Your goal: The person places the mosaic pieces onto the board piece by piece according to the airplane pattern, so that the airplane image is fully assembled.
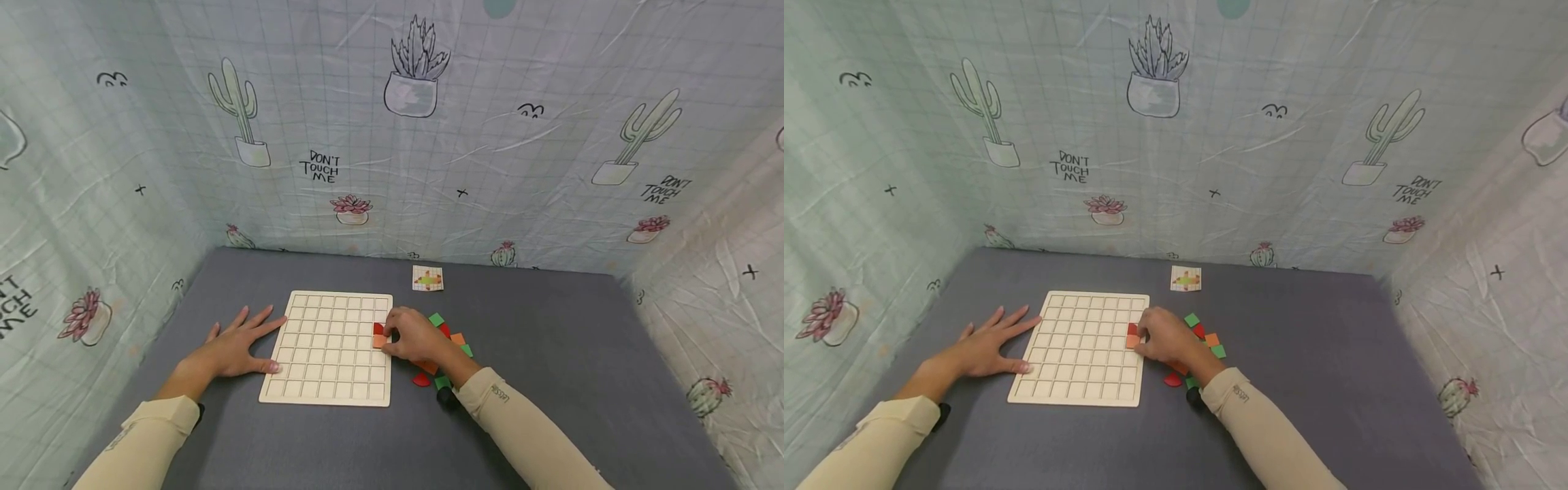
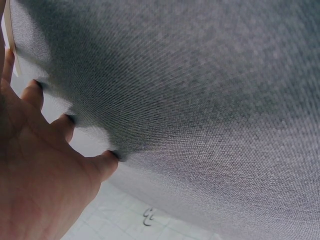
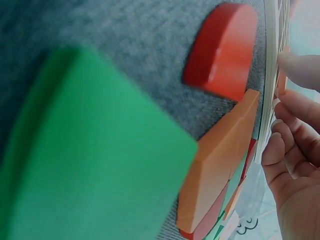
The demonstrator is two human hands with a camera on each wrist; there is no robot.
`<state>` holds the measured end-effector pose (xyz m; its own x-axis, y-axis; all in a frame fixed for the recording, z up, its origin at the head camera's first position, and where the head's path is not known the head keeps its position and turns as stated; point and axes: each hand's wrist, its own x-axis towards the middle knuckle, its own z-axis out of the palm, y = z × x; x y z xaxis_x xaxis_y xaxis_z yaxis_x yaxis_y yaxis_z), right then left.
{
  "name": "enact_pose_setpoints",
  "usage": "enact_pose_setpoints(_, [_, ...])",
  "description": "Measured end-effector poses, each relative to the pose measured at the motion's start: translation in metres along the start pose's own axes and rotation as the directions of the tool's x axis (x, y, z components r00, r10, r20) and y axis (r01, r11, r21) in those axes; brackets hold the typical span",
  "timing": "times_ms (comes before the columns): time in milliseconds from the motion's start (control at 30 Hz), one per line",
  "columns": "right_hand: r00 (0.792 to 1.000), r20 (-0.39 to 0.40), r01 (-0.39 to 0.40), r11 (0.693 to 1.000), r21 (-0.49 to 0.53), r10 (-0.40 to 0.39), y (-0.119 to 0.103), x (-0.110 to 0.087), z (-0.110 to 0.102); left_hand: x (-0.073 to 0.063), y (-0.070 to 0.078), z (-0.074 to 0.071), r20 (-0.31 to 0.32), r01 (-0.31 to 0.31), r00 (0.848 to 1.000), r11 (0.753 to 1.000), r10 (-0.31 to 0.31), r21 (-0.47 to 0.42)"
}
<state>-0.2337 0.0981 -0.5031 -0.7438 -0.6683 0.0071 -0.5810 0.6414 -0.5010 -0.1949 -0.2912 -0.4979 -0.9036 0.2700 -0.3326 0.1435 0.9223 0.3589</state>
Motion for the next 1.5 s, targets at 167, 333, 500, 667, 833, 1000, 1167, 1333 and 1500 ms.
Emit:
enact_pose_setpoints(167, [1.0,0.0,0.016,1.0,0.011,-0.016,-0.001,0.0007,-0.0029,-0.0006,0.0018,-0.0026,-0.001,0.0,1.0,1.0,0.0,0.009])
enact_pose_setpoints(333, [1.0,-0.01,0.021,1.0,0.005,-0.021,-0.0011,0.0025,-0.0031,-0.0001,0.0018,-0.004,0.001,0.001,1.0,1.0,-0.001,0.008])
enact_pose_setpoints(500, [1.0,-0.015,0.014,1.0,0.013,-0.014,-0.0013,0.0031,-0.0019,0.0019,-0.0004,-0.0028,0.003,0.009,1.0,1.0,-0.009,0.012])
enact_pose_setpoints(667, [1.0,-0.018,0.009,1.0,0.013,-0.009,-0.0019,0.002,-0.0007,0.0035,-0.0012,-0.0015,0.011,0.009,1.0,1.0,-0.009,0.014])
enact_pose_setpoints(833, [0.999,-0.025,0.023,1.0,0.014,-0.023,-0.0018,0.0006,-0.0005,0.0018,-0.0005,-0.0024,0.008,0.005,1.0,1.0,-0.005,0.019])
enact_pose_setpoints(1000, [0.999,-0.026,0.022,1.0,0.014,-0.021,-0.0018,0.0005,0.0001,0.0002,0.0007,-0.0032,0.006,0.0,1.0,1.0,0.0,0.017])
enact_pose_setpoints(1167, [1.0,-0.028,0.015,0.999,0.031,-0.014,-0.0014,-0.0001,0.0012,-0.0007,0.0022,-0.0036,0.007,-0.002,1.0,1.0,0.002,0.024])
enact_pose_setpoints(1333, [0.999,-0.036,0.025,0.998,0.05,-0.023,-0.0006,-0.0009,0.0025,-0.0024,0.0032,-0.0032,-0.009,-0.006,1.0,1.0,0.006,0.021])
enact_pose_setpoints(1500, [0.998,-0.047,0.035,0.996,0.088,-0.031,-0.0006,-0.0016,0.0021,-0.0035,0.0031,-0.0021,-0.02,-0.011,1.0,1.0,0.011,0.015])
